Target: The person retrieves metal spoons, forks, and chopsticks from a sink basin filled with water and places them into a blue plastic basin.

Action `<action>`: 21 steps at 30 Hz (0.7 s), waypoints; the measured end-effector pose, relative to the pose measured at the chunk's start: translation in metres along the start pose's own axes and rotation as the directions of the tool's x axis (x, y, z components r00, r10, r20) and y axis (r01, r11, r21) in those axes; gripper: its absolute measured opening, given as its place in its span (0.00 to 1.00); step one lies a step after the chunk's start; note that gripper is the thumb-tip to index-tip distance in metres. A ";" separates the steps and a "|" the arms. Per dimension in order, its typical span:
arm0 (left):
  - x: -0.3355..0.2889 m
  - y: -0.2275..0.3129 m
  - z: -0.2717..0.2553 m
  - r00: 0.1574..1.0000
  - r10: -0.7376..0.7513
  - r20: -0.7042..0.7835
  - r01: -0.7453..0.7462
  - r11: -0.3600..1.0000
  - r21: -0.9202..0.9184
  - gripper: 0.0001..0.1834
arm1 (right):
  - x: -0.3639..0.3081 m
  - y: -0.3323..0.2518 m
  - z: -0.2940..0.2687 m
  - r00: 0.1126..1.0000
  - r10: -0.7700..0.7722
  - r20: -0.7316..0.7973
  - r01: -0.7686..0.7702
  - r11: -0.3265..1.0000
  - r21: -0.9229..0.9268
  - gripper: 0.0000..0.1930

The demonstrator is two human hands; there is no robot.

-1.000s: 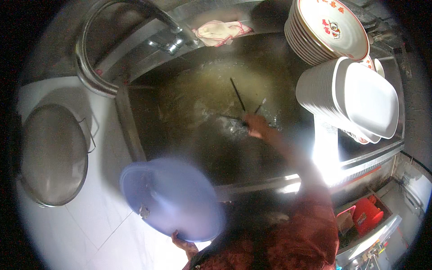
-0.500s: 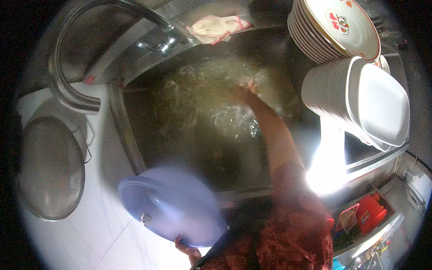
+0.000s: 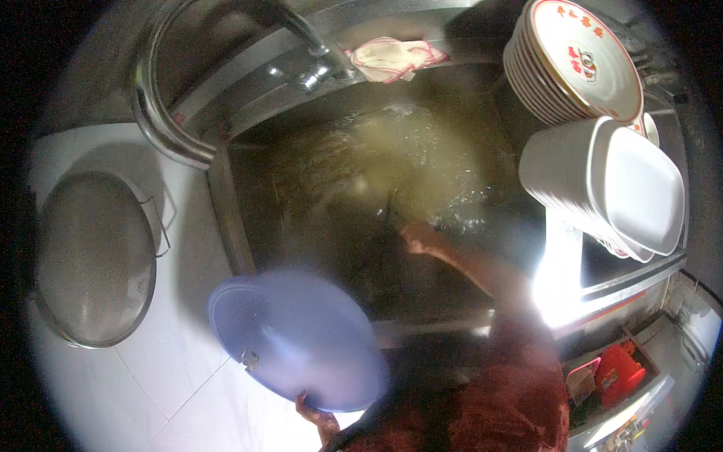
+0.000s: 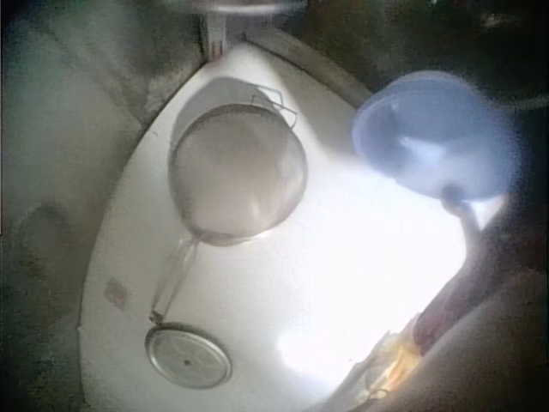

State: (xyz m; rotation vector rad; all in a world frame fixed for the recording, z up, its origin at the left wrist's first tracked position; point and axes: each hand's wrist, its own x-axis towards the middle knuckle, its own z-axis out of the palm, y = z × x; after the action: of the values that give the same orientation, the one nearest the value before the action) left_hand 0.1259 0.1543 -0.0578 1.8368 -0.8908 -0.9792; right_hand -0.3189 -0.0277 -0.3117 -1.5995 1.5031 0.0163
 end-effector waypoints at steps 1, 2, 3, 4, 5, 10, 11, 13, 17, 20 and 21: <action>0.002 -0.007 -0.009 0.996 0.067 0.052 -0.072 0.993 0.097 0.32 | 0.004 0.003 -0.022 0.995 -0.053 0.085 0.059 0.995 -0.075 0.22; 0.000 -0.009 -0.013 0.995 0.072 0.066 -0.081 0.988 0.133 0.32 | 0.013 -0.002 -0.049 0.996 -0.060 0.059 0.067 0.990 -0.120 0.20; -0.004 -0.009 -0.017 0.994 0.080 0.071 -0.092 0.981 0.173 0.32 | 0.026 -0.009 -0.075 0.996 -0.078 0.036 0.082 0.983 -0.163 0.19; -0.006 -0.003 -0.013 0.999 0.040 0.030 -0.044 0.988 0.149 0.31 | 0.038 -0.013 -0.092 0.981 -0.159 -0.111 0.134 0.969 -0.208 0.19; -0.004 -0.001 -0.012 0.999 -0.005 0.046 0.001 0.995 0.096 0.29 | 0.059 -0.005 -0.108 0.979 -0.161 -0.129 0.135 0.973 -0.186 0.21; 0.010 -0.010 -0.010 0.971 0.112 0.209 -0.130 0.989 0.072 0.24 | 0.212 0.037 -0.136 0.920 -0.197 -0.339 0.128 0.968 -0.215 0.32; 0.010 -0.017 -0.006 0.946 0.230 0.229 -0.269 0.951 0.155 0.24 | 0.229 0.040 -0.122 0.899 -0.166 -0.406 0.087 0.975 -0.206 0.31; 0.005 -0.012 0.001 0.904 0.373 0.207 -0.419 0.870 0.260 0.23 | 0.245 -0.019 -0.099 0.875 -0.051 -0.481 -0.013 0.992 -0.128 0.29; -0.006 0.007 0.007 0.852 0.465 0.240 -0.523 0.765 0.376 0.32 | 0.202 -0.134 -0.102 0.999 0.043 0.033 -0.031 0.955 -0.296 0.32; -0.008 -0.002 -0.002 0.916 0.351 0.193 -0.391 0.887 0.245 0.30 | 0.189 -0.128 -0.029 0.977 -0.093 -0.193 0.011 0.921 -0.390 0.36; -0.010 -0.007 -0.009 0.943 0.295 0.154 -0.320 0.931 0.175 0.28 | 0.170 -0.131 -0.024 0.968 -0.169 -0.184 0.089 0.921 -0.379 0.36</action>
State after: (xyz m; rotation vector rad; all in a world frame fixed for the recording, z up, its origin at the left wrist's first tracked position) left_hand 0.1302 0.1687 -0.0582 1.7394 -1.3515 -0.8372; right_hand -0.1845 -0.1965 -0.3172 -2.0564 1.6222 0.0564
